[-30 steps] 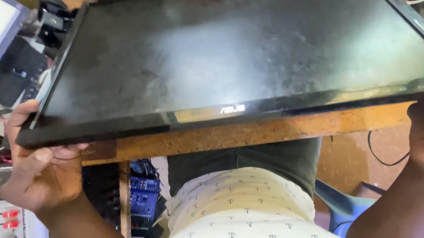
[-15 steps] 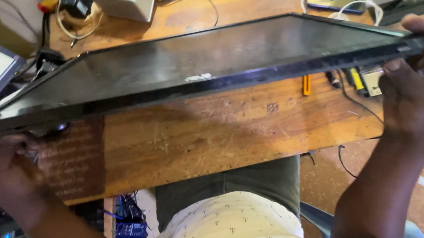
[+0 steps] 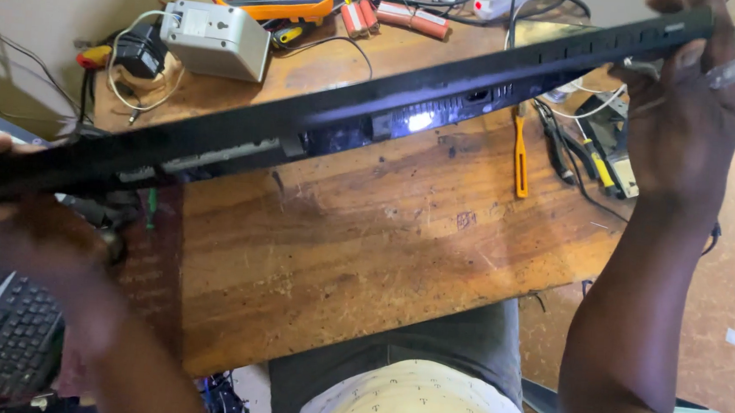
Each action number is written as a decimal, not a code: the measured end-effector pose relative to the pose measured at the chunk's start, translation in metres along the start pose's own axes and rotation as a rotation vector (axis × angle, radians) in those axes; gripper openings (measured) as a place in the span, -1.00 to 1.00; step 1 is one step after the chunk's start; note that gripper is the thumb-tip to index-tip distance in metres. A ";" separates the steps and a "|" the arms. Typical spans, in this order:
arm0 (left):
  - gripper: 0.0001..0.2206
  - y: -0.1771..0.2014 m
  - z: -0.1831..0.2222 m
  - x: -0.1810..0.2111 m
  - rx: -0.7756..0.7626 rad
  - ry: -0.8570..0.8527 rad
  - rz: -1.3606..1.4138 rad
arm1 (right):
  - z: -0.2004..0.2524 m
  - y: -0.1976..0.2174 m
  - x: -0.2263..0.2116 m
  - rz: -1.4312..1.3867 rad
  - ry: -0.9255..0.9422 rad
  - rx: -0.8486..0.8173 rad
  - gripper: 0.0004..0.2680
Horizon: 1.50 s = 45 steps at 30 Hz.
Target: The person wipes the screen and bezel of a monitor with a cloth, turns it over to inspect the ports on the back, and then uses a phone.
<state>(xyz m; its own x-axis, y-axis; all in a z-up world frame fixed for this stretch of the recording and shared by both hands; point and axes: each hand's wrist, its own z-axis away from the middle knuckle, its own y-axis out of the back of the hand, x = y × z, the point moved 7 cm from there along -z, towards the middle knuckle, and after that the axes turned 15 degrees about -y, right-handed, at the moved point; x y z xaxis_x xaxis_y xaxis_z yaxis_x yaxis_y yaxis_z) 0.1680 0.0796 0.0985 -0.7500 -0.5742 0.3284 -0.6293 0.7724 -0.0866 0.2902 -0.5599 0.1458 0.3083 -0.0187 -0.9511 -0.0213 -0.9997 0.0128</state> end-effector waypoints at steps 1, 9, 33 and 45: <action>-0.32 0.000 -0.003 -0.012 -0.001 -0.003 -0.003 | -0.013 -0.001 0.008 -0.004 0.001 -0.002 -0.59; -0.59 0.005 -0.004 -0.062 0.083 0.012 0.242 | -0.085 -0.028 0.112 -0.335 -0.129 -0.156 -0.61; -0.01 -0.047 0.069 -0.079 -0.127 -0.191 -0.466 | -0.195 0.006 0.266 -1.013 0.194 -0.005 -0.47; -0.45 -0.057 0.026 -0.054 0.369 0.010 0.113 | -0.158 -0.017 0.212 -0.385 0.498 -0.080 -0.62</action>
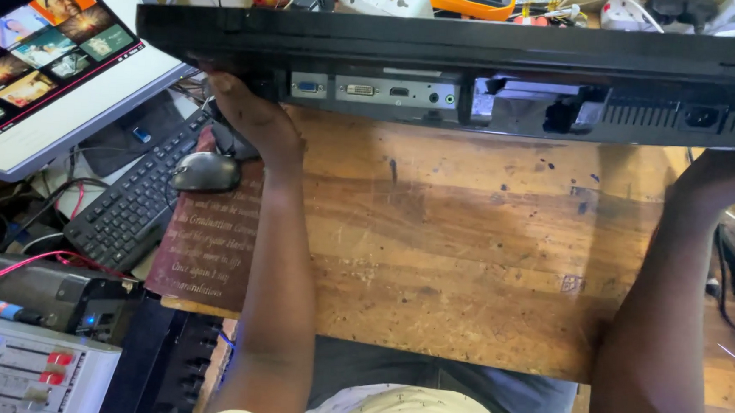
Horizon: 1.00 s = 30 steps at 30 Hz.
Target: The person wipes the screen and bezel of a monitor with a cloth, turns it over to inspect the ports on the back, and then uses a phone.
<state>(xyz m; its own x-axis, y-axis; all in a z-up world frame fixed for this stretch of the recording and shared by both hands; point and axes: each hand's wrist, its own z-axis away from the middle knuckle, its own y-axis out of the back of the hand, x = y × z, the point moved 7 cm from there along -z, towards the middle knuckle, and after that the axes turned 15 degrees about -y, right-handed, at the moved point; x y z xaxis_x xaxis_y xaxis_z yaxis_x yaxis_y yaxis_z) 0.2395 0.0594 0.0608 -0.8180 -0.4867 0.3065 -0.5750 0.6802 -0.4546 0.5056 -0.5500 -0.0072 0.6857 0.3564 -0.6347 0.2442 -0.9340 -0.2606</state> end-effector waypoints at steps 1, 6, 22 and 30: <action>-0.45 0.000 0.001 0.000 -0.002 0.004 0.009 | 0.003 0.007 0.006 0.007 0.004 0.006 -0.62; -0.47 -0.011 -0.006 0.012 -0.064 -0.055 0.008 | 0.015 0.010 0.010 -0.176 -0.054 -0.069 -0.54; 0.10 0.018 0.019 0.015 -0.596 -0.197 -0.591 | 0.012 -0.038 -0.065 0.023 -0.242 0.205 -0.45; -0.12 0.008 0.036 -0.009 -0.259 0.429 0.153 | 0.032 -0.049 -0.028 -0.085 -0.417 0.235 -0.43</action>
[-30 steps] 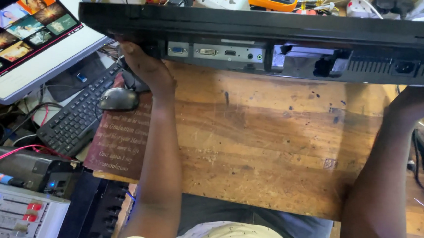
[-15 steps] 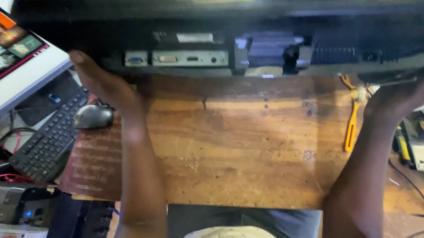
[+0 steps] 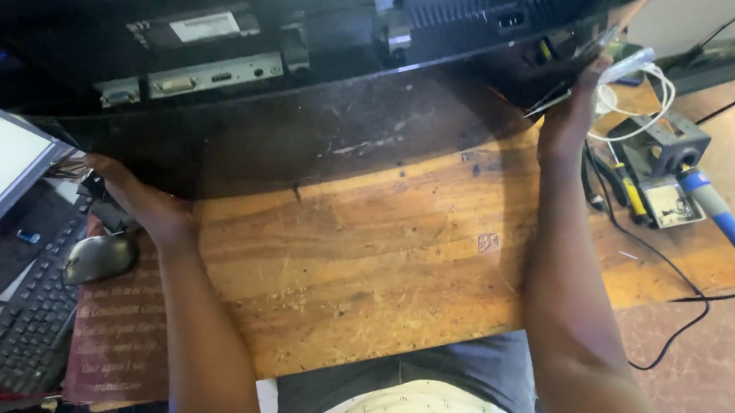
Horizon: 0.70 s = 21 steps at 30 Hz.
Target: The person wipes the screen and bezel of a monitor with a cloth, turns it over to inspect the ports on the back, and then uses a phone.
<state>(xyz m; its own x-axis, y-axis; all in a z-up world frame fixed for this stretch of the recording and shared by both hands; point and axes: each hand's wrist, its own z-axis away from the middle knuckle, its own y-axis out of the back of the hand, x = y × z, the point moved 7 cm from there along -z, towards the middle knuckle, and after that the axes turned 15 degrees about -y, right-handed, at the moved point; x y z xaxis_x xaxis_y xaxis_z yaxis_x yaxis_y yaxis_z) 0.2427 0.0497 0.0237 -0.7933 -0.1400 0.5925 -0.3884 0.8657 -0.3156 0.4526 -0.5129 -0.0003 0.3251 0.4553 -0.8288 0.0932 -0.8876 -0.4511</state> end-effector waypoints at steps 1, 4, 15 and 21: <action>-0.12 0.000 -0.001 -0.006 -0.004 0.001 -0.004 | 0.003 -0.003 0.000 -0.004 -0.003 0.003 -0.43; -0.34 -0.004 -0.007 0.000 -0.001 -0.144 -0.081 | 0.011 -0.015 -0.002 0.062 0.033 -0.027 -0.46; -0.21 0.011 -0.005 -0.016 0.176 -0.160 0.008 | 0.005 -0.008 0.000 0.063 0.162 0.049 -0.56; -0.34 0.037 -0.004 0.011 0.332 -0.193 -0.074 | -0.006 0.030 -0.008 -0.131 0.113 0.208 -0.55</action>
<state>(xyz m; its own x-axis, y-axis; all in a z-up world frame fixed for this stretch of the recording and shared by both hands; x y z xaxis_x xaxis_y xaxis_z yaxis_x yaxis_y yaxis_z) 0.2217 0.0816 0.0210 -0.8185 -0.3116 0.4826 -0.5538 0.6515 -0.5185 0.4585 -0.5440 -0.0049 0.4274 0.5442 -0.7220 -0.0502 -0.7831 -0.6199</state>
